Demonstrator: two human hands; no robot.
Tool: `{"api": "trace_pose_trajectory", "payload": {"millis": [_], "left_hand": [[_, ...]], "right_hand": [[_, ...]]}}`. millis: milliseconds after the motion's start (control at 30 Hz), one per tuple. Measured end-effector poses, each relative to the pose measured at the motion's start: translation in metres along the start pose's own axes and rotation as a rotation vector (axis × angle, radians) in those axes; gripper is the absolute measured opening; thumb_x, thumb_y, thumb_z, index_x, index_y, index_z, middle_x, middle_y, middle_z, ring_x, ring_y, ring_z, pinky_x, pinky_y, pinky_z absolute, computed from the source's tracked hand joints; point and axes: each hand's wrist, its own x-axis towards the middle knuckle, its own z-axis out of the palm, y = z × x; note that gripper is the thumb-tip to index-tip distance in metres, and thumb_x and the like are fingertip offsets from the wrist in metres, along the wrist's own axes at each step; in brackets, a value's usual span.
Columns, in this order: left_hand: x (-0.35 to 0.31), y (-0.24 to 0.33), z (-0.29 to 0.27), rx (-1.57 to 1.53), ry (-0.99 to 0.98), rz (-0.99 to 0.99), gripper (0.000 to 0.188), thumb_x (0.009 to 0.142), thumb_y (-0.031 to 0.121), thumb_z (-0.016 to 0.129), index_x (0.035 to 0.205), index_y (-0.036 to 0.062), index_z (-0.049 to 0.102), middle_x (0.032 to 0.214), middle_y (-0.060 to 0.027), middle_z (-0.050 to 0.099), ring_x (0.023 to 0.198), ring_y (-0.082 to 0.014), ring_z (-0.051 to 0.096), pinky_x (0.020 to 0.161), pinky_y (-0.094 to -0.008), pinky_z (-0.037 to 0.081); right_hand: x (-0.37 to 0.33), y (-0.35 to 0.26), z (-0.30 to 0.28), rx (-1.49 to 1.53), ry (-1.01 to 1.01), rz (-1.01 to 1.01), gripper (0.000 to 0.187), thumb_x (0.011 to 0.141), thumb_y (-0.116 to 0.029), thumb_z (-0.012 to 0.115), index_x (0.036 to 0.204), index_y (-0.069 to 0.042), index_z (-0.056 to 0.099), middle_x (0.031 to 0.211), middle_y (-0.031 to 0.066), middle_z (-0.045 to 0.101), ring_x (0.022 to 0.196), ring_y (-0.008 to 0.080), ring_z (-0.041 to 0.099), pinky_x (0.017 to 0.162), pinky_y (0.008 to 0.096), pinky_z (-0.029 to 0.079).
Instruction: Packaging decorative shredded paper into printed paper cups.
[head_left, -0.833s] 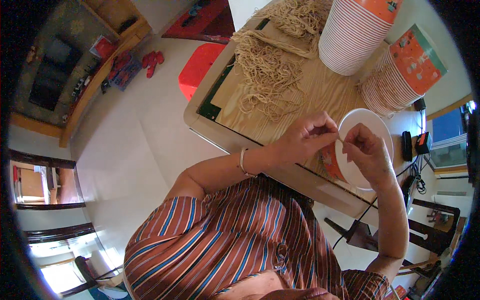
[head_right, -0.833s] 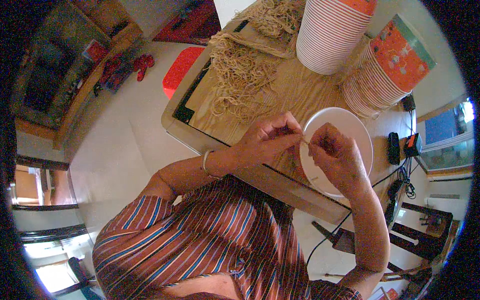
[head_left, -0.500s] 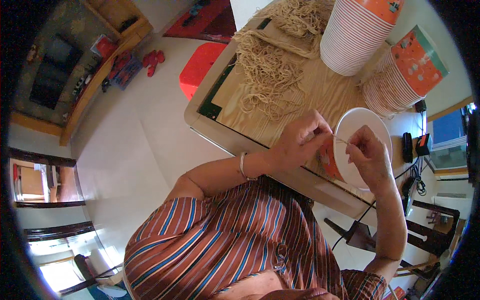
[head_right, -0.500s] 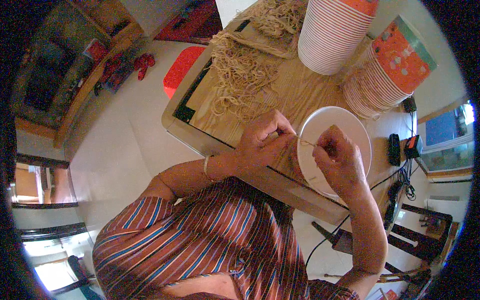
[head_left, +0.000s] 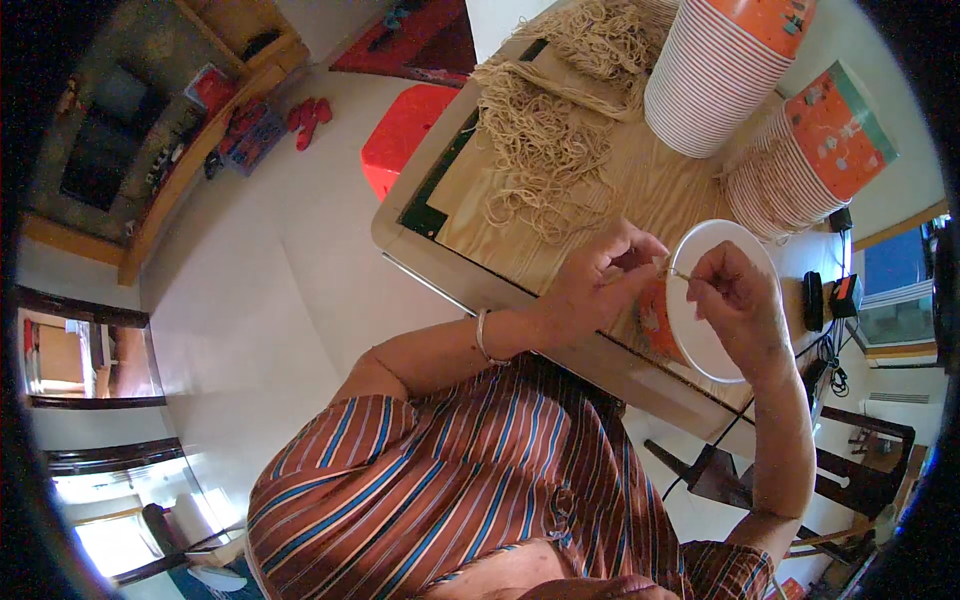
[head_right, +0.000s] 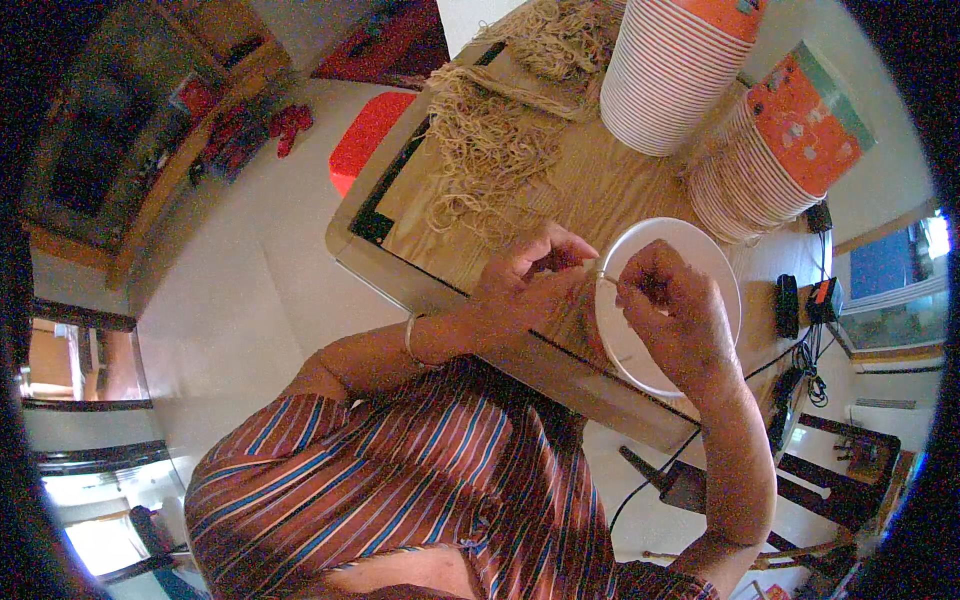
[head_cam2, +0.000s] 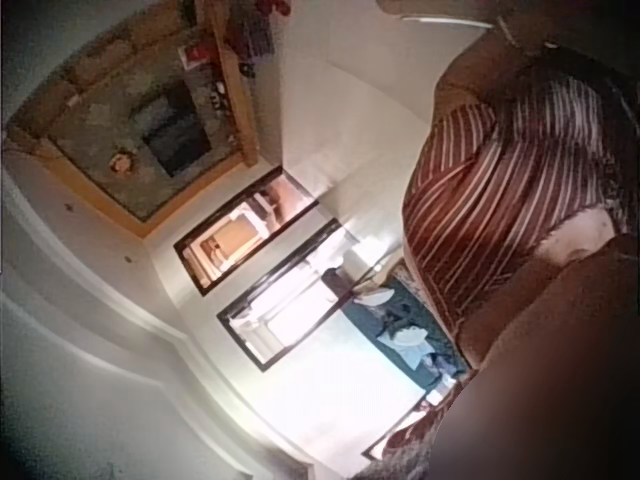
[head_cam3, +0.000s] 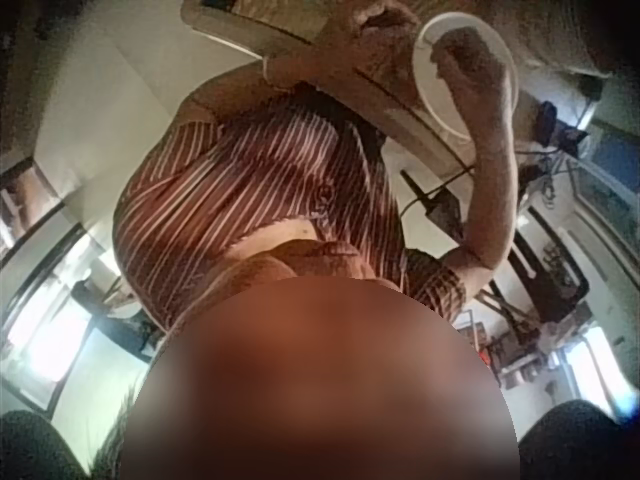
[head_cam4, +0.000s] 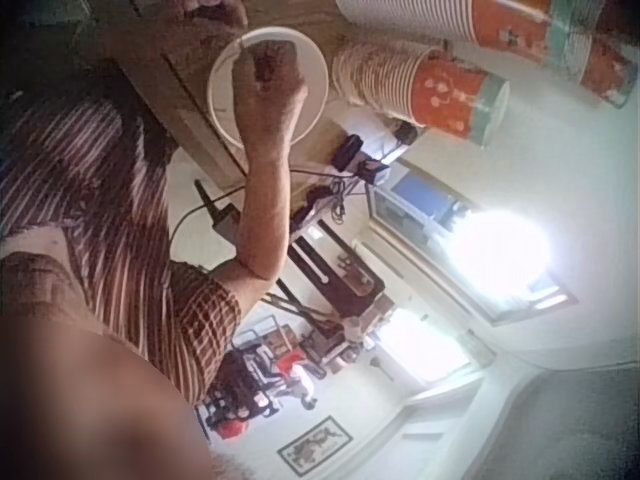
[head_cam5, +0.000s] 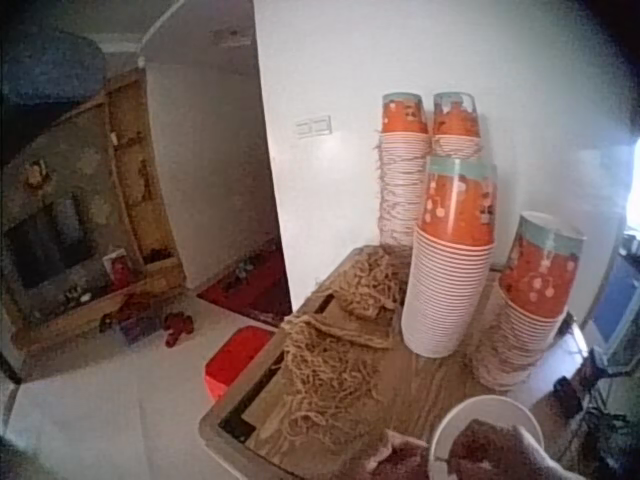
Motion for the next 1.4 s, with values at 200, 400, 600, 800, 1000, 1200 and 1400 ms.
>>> {"api": "trace_pose_trajectory", "payload": {"millis": [200,400,600,800,1000,1200,1400], "left_hand": [[0.009,-0.004,-0.002,0.11,-0.065,0.342,0.014,0.085,0.005,0.064,0.099,0.0036,0.06,0.092,-0.0079,0.055,0.084,-0.0172,0.058,0.075,-0.0291,0.049],[0.012,-0.008,-0.005,0.136,-0.077,0.384,0.015,0.084,0.004,0.064,0.098,0.0024,0.06,0.092,-0.0081,0.055,0.085,-0.0185,0.058,0.074,-0.0297,0.048],[0.009,0.002,0.0,0.007,-0.041,0.17,0.014,0.084,0.005,0.065,0.096,0.0034,0.06,0.092,-0.0079,0.055,0.085,-0.0187,0.057,0.073,-0.0293,0.048],[0.013,-0.005,-0.004,0.229,-0.102,0.443,0.01,0.085,0.007,0.065,0.093,0.0031,0.06,0.093,-0.0082,0.054,0.085,-0.0184,0.057,0.073,-0.029,0.048],[0.01,-0.001,-0.005,0.076,-0.1,0.229,0.011,0.085,0.009,0.066,0.093,0.0053,0.059,0.092,-0.0062,0.058,0.085,-0.0181,0.058,0.075,-0.0305,0.047],[0.009,-0.007,-0.005,0.141,-0.072,0.321,0.011,0.088,0.009,0.063,0.094,0.0012,0.058,0.092,-0.0079,0.054,0.08,-0.0164,0.057,0.071,-0.0291,0.049],[0.01,0.003,-0.005,0.139,-0.087,0.223,0.014,0.089,0.009,0.062,0.1,0.0023,0.058,0.09,-0.0083,0.054,0.081,-0.0178,0.058,0.073,-0.0305,0.048]], "right_hand": [[0.002,-0.002,0.001,0.03,-0.01,0.027,0.003,0.085,-0.003,0.055,0.082,-0.003,0.053,0.073,0.0032,0.061,0.068,0.0074,0.057,0.063,0.0228,0.047],[0.003,-0.004,0.001,0.076,-0.017,0.037,0.003,0.085,-0.003,0.055,0.082,-0.003,0.053,0.072,0.002,0.06,0.066,0.0065,0.055,0.059,0.0225,0.046],[0.003,-0.005,0.002,0.108,-0.024,0.043,0.004,0.086,-0.002,0.056,0.083,-0.004,0.054,0.072,0.0011,0.058,0.065,0.0065,0.055,0.058,0.0218,0.045],[0.002,-0.006,-0.001,0.17,-0.029,0.06,0.004,0.087,-0.001,0.056,0.086,-0.004,0.054,0.074,0.0022,0.059,0.065,0.0075,0.056,0.058,0.0218,0.047],[0.002,-0.009,0.0,0.15,-0.035,0.044,0.004,0.086,-0.001,0.057,0.086,-0.004,0.054,0.072,0.002,0.058,0.064,0.0073,0.056,0.056,0.0219,0.046],[0.002,-0.01,-0.003,0.159,-0.036,0.088,0.005,0.088,-0.005,0.059,0.086,-0.004,0.054,0.071,0.0011,0.057,0.063,0.0064,0.055,0.055,0.0214,0.045],[0.001,-0.011,-0.006,0.164,-0.01,0.085,0.006,0.089,-0.006,0.059,0.085,-0.004,0.054,0.071,0.0006,0.056,0.062,0.0058,0.053,0.054,0.0211,0.044]]}}
